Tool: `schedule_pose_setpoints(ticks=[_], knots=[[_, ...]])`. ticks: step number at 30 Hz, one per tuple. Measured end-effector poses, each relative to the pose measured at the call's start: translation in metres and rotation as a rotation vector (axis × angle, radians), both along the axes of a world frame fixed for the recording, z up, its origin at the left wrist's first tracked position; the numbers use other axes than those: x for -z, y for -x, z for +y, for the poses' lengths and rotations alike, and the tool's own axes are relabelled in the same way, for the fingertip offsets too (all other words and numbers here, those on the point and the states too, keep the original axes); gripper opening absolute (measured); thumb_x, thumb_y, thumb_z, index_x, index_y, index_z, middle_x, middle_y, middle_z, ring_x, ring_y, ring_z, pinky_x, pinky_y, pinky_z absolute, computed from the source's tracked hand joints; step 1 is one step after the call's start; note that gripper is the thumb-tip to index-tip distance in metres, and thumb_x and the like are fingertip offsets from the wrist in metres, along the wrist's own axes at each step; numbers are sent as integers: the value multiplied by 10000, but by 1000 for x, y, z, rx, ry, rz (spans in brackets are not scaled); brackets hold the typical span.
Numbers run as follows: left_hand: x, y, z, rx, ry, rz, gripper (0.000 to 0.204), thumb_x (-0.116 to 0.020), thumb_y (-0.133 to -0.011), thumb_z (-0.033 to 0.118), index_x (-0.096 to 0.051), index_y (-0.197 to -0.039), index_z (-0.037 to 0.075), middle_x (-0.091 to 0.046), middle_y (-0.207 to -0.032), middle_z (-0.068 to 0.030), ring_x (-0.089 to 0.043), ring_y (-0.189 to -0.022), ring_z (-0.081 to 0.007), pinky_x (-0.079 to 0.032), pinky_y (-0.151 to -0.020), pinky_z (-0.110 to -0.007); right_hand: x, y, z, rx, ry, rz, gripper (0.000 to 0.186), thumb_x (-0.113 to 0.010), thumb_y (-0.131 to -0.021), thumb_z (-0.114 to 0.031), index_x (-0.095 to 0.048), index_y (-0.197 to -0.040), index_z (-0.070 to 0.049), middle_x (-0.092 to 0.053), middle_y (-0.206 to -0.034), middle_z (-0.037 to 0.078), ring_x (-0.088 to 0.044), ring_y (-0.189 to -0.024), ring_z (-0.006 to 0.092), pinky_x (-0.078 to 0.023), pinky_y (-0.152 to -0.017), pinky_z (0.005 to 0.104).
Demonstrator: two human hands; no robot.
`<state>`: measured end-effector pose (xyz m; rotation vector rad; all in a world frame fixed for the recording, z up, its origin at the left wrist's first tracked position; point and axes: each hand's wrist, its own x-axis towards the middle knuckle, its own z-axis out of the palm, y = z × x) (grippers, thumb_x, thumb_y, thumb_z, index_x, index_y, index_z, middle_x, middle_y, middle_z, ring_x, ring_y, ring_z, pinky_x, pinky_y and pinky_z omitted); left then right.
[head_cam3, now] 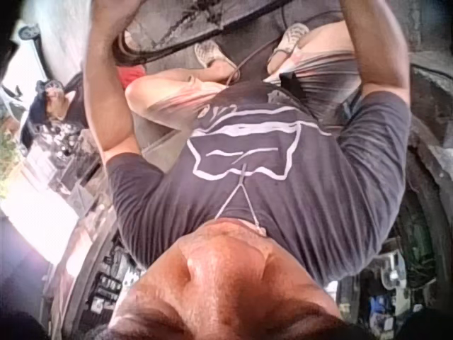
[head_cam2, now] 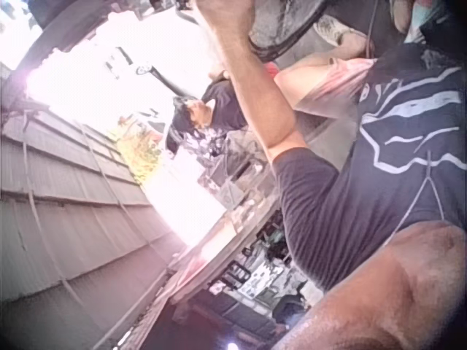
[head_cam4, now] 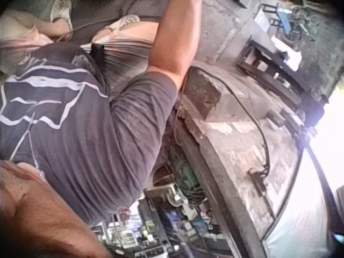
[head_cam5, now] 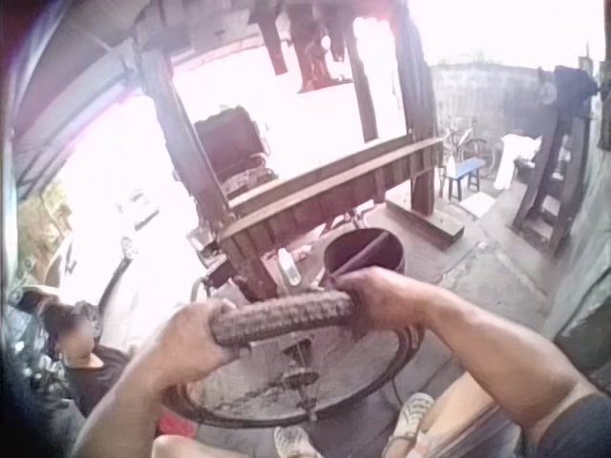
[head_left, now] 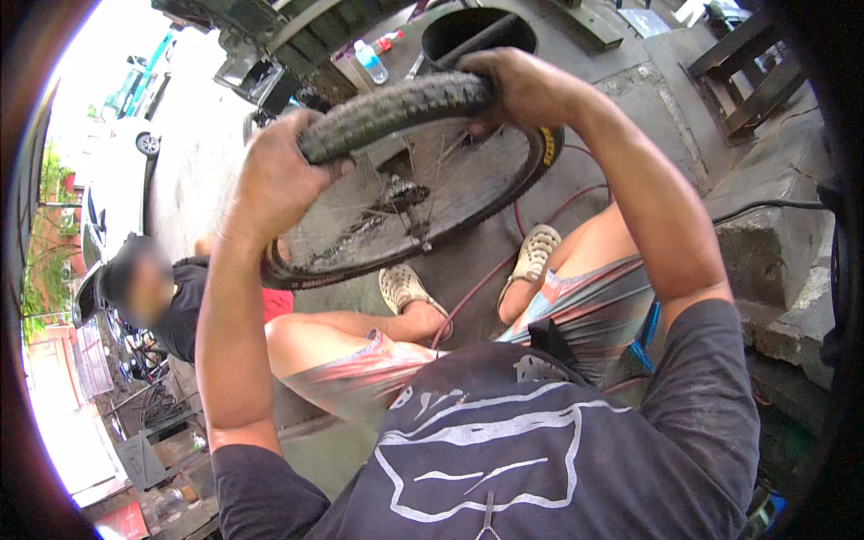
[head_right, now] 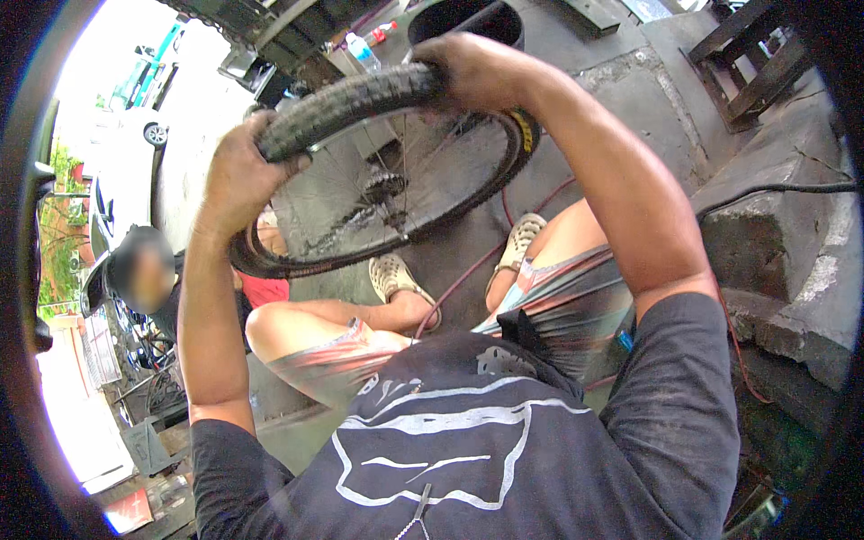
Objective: The person removes the tire from the rim, inspects the inner tube, and reattaches the tire to the rim. They then inflate the tire using an air hose and check the pressure.
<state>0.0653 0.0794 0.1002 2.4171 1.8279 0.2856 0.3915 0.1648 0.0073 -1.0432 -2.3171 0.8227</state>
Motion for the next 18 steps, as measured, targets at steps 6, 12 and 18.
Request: schedule_pose_setpoints(ticks=[6, 12, 18], knots=[[-10, 16, -3, 6, -3, -70, 459, -960, -746, 180, -760, -1126, 18, -773, -1062, -220, -753, -1020, -383, -570, -917, -448, 25, -42, -21, 156, 235, 83, 404, -980, -786, -112, -780, -1125, -24, -828, -978, 87, -701, -941, 148, -575, -920, 389], [-26, 48, -32, 93, 33, -255, 554, -914, -735, 144, -732, -1247, 36, -788, -1130, -167, -760, -1066, -270, -571, -967, -407, -43, 53, -19, -101, -207, -57, 377, -905, -739, -152, -737, -1032, 14, -751, -963, 263, -750, -999, 457, -581, -860, 507], [10, 75, -5, -20, 37, -268, 521, -881, -822, 163, -723, -1301, 33, -784, -1105, -183, -755, -1044, -296, -567, -951, -404, -60, 61, 7, -69, -27, -298, 514, -873, -755, -148, -755, -1230, 8, -792, -1092, 251, -781, -1046, 350, -596, -949, 422]])
